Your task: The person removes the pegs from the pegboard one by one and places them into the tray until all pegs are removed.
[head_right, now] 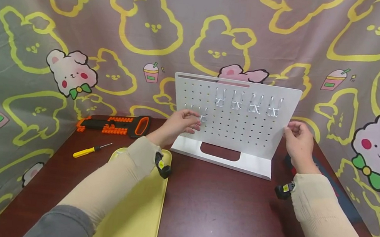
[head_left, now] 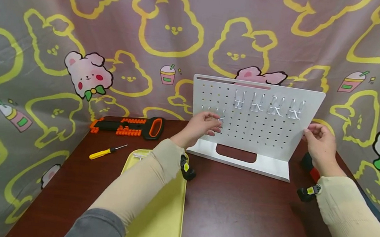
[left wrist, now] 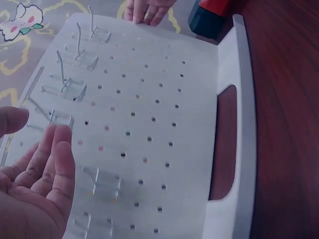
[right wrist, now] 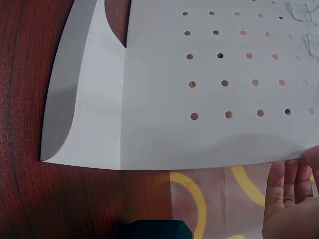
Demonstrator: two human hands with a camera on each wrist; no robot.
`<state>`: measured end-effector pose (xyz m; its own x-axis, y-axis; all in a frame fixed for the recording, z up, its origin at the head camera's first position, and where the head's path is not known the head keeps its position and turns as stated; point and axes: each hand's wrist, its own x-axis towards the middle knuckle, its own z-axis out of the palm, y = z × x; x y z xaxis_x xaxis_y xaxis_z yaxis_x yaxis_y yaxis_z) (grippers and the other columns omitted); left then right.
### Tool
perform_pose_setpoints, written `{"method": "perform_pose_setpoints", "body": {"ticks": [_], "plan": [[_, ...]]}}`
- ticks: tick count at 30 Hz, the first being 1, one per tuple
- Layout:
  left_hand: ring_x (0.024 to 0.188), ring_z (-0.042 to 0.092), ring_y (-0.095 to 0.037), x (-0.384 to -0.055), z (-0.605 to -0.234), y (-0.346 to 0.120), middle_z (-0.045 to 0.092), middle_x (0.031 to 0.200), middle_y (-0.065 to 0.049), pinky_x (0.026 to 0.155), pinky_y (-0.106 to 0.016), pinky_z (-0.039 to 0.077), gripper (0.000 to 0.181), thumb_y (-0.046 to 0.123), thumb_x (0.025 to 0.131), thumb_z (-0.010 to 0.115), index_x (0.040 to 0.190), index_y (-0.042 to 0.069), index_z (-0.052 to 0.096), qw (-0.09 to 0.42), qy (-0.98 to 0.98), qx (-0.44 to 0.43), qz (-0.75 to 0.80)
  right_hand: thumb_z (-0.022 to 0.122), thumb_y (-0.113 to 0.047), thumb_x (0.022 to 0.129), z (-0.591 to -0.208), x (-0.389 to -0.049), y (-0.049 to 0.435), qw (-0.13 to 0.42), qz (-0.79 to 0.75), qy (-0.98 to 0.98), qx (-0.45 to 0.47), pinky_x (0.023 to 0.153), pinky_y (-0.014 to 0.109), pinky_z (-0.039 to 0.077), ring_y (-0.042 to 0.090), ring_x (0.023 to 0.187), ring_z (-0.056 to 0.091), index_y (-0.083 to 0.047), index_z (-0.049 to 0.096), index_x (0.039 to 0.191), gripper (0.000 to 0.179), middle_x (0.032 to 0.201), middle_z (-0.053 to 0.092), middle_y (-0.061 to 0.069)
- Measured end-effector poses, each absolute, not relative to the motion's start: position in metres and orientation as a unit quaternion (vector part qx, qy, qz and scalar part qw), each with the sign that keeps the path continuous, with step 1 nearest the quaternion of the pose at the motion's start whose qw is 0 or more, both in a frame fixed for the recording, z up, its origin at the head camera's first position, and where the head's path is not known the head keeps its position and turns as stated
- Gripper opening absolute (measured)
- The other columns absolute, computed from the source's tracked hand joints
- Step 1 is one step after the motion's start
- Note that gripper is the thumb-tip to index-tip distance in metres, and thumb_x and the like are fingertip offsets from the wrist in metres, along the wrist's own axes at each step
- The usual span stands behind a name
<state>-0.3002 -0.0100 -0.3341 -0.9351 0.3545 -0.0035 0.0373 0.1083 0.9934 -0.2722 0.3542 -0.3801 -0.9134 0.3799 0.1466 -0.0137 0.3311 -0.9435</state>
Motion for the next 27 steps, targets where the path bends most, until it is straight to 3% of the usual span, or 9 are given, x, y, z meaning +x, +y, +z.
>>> {"method": "perform_pose_setpoints", "body": {"ticks": [4,9,14,20,24,27], "plan": [[0.093,0.069,-0.022,-0.306,-0.328,0.007,0.067,0.122,-0.028,0.091,-0.042,0.057,0.036,0.009,0.106,0.057,0.136,-0.011,0.053,0.114,0.720,0.131,0.672,0.053,-0.021,0.108,-0.379,-0.273,0.354,0.171,0.565,-0.798,-0.119,0.079,0.007,0.049,0.008,0.096,0.055,-0.024,0.053,0.110,0.004,0.105,0.049,-0.002],[0.083,0.067,-0.015,-0.311,-0.321,0.024,0.069,0.111,-0.018,0.077,-0.029,0.058,0.034,0.011,0.109,0.052,0.136,-0.011,0.053,0.120,0.682,0.096,0.715,0.053,-0.023,0.108,-0.377,-0.274,0.353,0.168,0.563,-0.801,-0.115,0.078,0.005,0.048,0.006,0.093,0.055,-0.024,0.053,0.111,0.003,0.106,0.049,-0.002],[0.079,0.067,-0.014,-0.316,-0.315,0.040,0.069,0.119,-0.024,0.067,-0.022,0.056,0.034,0.016,0.111,0.048,0.130,-0.012,0.055,0.140,0.612,0.055,0.777,0.053,-0.025,0.108,-0.377,-0.274,0.352,0.165,0.553,-0.808,-0.119,0.082,0.009,0.051,0.007,0.095,0.056,-0.025,0.053,0.111,0.003,0.107,0.049,-0.002],[0.080,0.069,-0.017,-0.318,-0.311,0.055,0.070,0.117,-0.024,0.068,-0.024,0.057,0.034,0.017,0.111,0.050,0.129,-0.011,0.057,0.156,0.540,0.026,0.827,0.053,-0.022,0.108,-0.377,-0.274,0.351,0.170,0.563,-0.801,-0.112,0.077,0.005,0.048,0.006,0.093,0.056,-0.025,0.053,0.111,0.003,0.106,0.049,-0.002],[0.082,0.070,-0.016,-0.317,-0.309,0.061,0.067,0.126,-0.027,0.071,-0.024,0.057,0.034,0.014,0.110,0.049,0.132,-0.010,0.056,0.161,0.537,0.026,0.828,0.053,-0.023,0.108,-0.379,-0.273,0.351,0.171,0.566,-0.798,-0.115,0.077,0.005,0.048,0.006,0.093,0.055,-0.025,0.053,0.111,0.003,0.105,0.049,-0.002],[0.083,0.069,-0.016,-0.316,-0.307,0.065,0.065,0.129,-0.028,0.085,-0.029,0.058,0.033,0.011,0.110,0.049,0.134,-0.011,0.054,0.165,0.525,0.024,0.835,0.052,-0.022,0.109,-0.381,-0.272,0.353,0.172,0.565,-0.798,-0.119,0.079,0.006,0.049,0.007,0.094,0.055,-0.024,0.053,0.111,0.003,0.105,0.049,-0.002]]}}
